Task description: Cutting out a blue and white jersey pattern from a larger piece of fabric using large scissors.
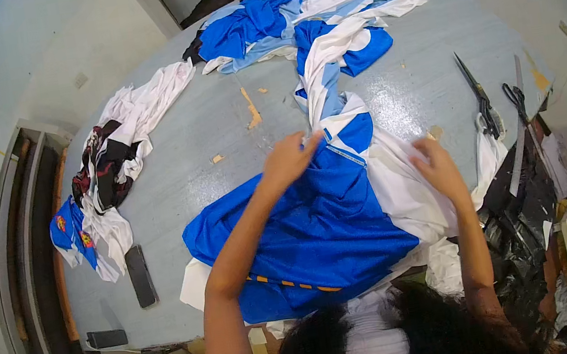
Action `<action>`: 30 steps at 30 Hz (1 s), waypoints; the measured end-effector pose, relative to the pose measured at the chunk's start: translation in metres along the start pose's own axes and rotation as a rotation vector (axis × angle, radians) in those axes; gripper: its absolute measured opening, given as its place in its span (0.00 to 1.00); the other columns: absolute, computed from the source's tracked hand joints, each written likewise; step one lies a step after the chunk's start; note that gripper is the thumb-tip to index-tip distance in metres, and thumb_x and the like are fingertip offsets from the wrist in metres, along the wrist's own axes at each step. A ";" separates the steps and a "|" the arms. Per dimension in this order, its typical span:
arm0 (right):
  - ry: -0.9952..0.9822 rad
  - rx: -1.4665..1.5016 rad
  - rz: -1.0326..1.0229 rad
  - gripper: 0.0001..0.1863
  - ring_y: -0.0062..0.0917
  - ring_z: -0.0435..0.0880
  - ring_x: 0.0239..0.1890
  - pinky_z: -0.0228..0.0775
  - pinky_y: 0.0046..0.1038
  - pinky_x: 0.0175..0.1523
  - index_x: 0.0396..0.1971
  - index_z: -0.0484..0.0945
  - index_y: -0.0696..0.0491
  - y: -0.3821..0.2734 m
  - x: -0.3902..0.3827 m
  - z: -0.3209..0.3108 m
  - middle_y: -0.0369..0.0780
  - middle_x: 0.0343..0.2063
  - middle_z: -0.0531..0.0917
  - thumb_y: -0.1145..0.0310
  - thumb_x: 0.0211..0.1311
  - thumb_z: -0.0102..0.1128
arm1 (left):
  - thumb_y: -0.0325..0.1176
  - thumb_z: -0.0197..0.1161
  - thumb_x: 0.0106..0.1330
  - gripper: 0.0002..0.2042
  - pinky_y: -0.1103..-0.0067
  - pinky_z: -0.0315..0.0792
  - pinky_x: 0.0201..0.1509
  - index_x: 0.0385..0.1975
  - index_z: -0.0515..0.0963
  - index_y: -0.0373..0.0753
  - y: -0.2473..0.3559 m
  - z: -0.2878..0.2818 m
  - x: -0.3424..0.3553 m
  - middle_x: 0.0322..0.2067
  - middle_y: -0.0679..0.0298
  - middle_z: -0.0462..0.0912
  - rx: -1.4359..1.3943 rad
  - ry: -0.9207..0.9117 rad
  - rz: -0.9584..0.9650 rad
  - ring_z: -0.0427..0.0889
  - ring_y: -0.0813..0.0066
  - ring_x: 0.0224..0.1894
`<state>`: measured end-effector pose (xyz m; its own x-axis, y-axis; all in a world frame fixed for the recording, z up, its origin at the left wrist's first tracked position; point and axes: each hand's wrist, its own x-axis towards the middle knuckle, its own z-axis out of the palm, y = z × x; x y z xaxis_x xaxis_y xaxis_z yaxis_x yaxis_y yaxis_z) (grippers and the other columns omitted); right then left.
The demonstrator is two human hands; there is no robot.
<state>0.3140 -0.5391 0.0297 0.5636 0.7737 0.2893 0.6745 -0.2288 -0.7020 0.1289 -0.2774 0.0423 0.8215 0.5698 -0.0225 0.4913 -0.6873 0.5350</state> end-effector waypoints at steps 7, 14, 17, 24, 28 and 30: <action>-0.194 -0.217 0.154 0.19 0.41 0.78 0.36 0.69 0.33 0.43 0.37 0.74 0.62 -0.031 0.071 0.061 0.49 0.34 0.79 0.64 0.48 0.61 | 0.54 0.58 0.53 0.28 0.72 0.69 0.40 0.43 0.71 0.34 0.015 0.051 0.018 0.32 0.53 0.78 0.170 0.309 0.206 0.76 0.55 0.34; 0.535 -0.216 0.117 0.17 0.38 0.78 0.39 0.67 0.30 0.44 0.41 0.74 0.58 0.076 0.031 -0.054 0.47 0.37 0.79 0.65 0.51 0.58 | 0.31 0.55 0.55 0.13 0.83 0.68 0.34 0.39 0.78 0.37 -0.080 -0.115 -0.034 0.28 0.65 0.79 -0.287 0.323 -0.021 0.74 0.80 0.30; 0.598 -0.086 0.230 0.16 0.25 0.76 0.39 0.63 0.22 0.46 0.40 0.73 0.61 0.095 0.004 -0.113 0.43 0.36 0.79 0.65 0.56 0.54 | 0.35 0.55 0.57 0.12 0.79 0.67 0.34 0.34 0.77 0.33 -0.143 -0.162 -0.090 0.22 0.62 0.77 -0.014 0.635 -0.125 0.74 0.71 0.26; -0.082 0.810 0.233 0.19 0.23 0.78 0.37 0.67 0.23 0.44 0.39 0.73 0.64 0.075 -0.042 -0.203 0.41 0.36 0.79 0.62 0.55 0.55 | 0.38 0.56 0.60 0.12 0.82 0.64 0.28 0.28 0.77 0.35 -0.182 -0.230 -0.181 0.21 0.68 0.75 -0.147 0.008 -0.277 0.72 0.79 0.24; 0.548 1.119 0.125 0.15 0.25 0.79 0.33 0.71 0.26 0.41 0.37 0.75 0.59 0.088 -0.003 -0.191 0.40 0.33 0.79 0.63 0.55 0.55 | 0.34 0.53 0.62 0.11 0.77 0.73 0.43 0.37 0.75 0.33 -0.175 -0.229 -0.160 0.36 0.57 0.80 -1.304 0.343 0.013 0.80 0.70 0.37; 0.297 0.980 0.089 0.13 0.24 0.78 0.32 0.71 0.25 0.39 0.35 0.75 0.56 0.051 0.053 -0.177 0.39 0.30 0.79 0.62 0.55 0.55 | 0.36 0.52 0.63 0.12 0.75 0.73 0.43 0.39 0.73 0.34 -0.193 -0.234 -0.140 0.34 0.59 0.80 -1.316 0.412 -0.085 0.80 0.70 0.36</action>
<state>0.4628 -0.6139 0.1240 0.7774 0.5698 0.2663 0.0140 0.4076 -0.9130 -0.1486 -0.1195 0.1399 0.5454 0.8376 0.0310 -0.2874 0.1521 0.9457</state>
